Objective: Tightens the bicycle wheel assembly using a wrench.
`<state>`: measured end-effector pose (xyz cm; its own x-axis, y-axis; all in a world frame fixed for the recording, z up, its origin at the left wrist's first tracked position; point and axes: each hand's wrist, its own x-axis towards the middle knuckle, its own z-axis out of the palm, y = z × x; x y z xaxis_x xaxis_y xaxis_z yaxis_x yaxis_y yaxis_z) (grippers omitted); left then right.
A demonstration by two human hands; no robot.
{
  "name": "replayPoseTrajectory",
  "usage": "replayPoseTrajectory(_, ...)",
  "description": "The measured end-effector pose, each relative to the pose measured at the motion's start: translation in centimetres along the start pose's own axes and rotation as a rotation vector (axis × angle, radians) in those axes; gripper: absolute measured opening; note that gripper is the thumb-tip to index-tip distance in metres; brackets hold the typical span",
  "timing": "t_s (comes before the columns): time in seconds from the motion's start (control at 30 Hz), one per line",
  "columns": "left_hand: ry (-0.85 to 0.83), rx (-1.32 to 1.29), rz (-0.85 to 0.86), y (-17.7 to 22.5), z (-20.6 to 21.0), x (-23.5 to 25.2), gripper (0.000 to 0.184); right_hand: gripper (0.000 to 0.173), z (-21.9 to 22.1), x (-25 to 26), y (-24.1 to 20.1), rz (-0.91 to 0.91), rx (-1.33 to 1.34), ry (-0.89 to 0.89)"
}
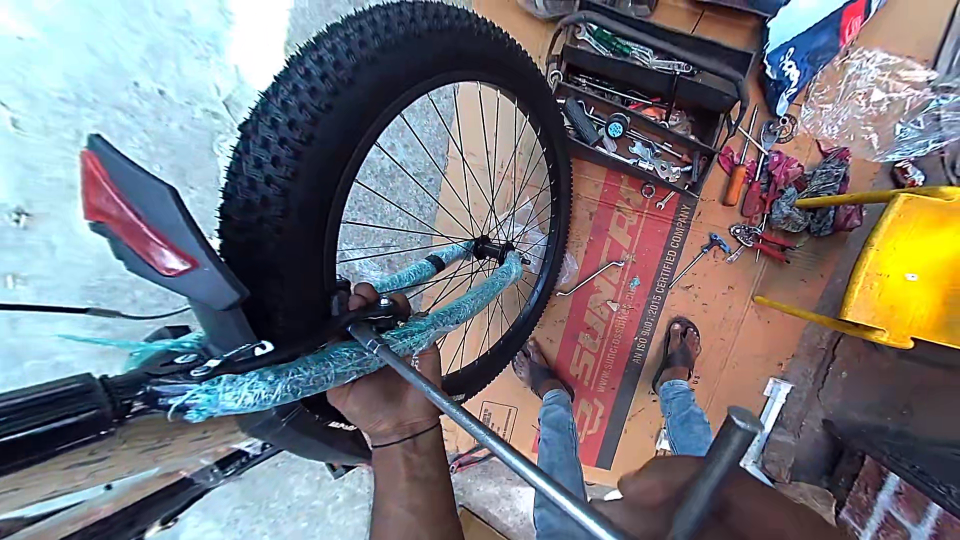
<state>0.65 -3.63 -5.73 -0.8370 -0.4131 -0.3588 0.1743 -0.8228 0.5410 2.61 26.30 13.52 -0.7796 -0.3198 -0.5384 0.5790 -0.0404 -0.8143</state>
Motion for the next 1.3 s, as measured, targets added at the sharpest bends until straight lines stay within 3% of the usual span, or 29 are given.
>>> replayPoseTrajectory(0.17, -0.022, 0.107, -0.009, 0.3, -0.3, -0.1, 0.055, 0.037, -2.1, 0.5, 1.7, -0.025, 0.016, 0.003)
replayPoseTrajectory(0.53, 0.014, 0.036, 0.015, -0.1, -0.3, -0.2, 0.061, 0.021, -7.6, 2.5, 4.9, -0.430, -0.494, -0.246)
replayPoseTrajectory(0.67, -0.010, 0.067, 0.013, 0.0, -0.3, -0.2, 0.059, 0.027, -8.2, 2.5, 6.0, -0.547, -0.660, -0.317)
replayPoseTrajectory(0.8, -0.007, 0.077, 0.005, 0.1, -0.3, -0.3, 0.060, 0.032, -8.5, 2.4, 7.7, -0.621, -0.734, -0.274)
replayPoseTrajectory(0.9, -0.006, 0.072, -0.001, 0.2, -0.3, -0.2, 0.060, 0.029, -7.8, 2.6, 8.4, -0.456, -0.473, -0.097)
replayPoseTrajectory(0.93, -0.004, 0.070, 0.000, 0.2, -0.2, -0.2, 0.059, 0.035, -7.2, 2.8, 8.4, -0.327, -0.316, 0.001)
replayPoseTrajectory(1.03, -0.008, 0.033, -0.003, 0.1, -0.2, -0.1, 0.056, 0.074, -6.2, 4.6, 7.1, 0.209, 0.157, 0.202)
replayPoseTrajectory(1.07, -0.009, 0.017, -0.007, 0.1, -0.2, -0.2, 0.055, 0.076, -6.1, 5.1, 7.0, 0.311, 0.258, 0.249)
replayPoseTrajectory(1.1, -0.011, 0.012, -0.009, 0.0, -0.1, -0.2, 0.056, 0.072, -6.0, 5.4, 7.1, 0.356, 0.314, 0.284)
replayPoseTrajectory(1.2, -0.012, 0.031, -0.001, 0.1, -0.1, -0.1, 0.058, 0.031, -6.2, 5.2, 8.0, 0.340, 0.313, 0.234)
replayPoseTrajectory(1.3, -0.029, 0.038, 0.002, 0.2, -0.3, 0.0, 0.059, 0.035, -7.8, 3.9, 9.3, 0.183, 0.199, -0.032)
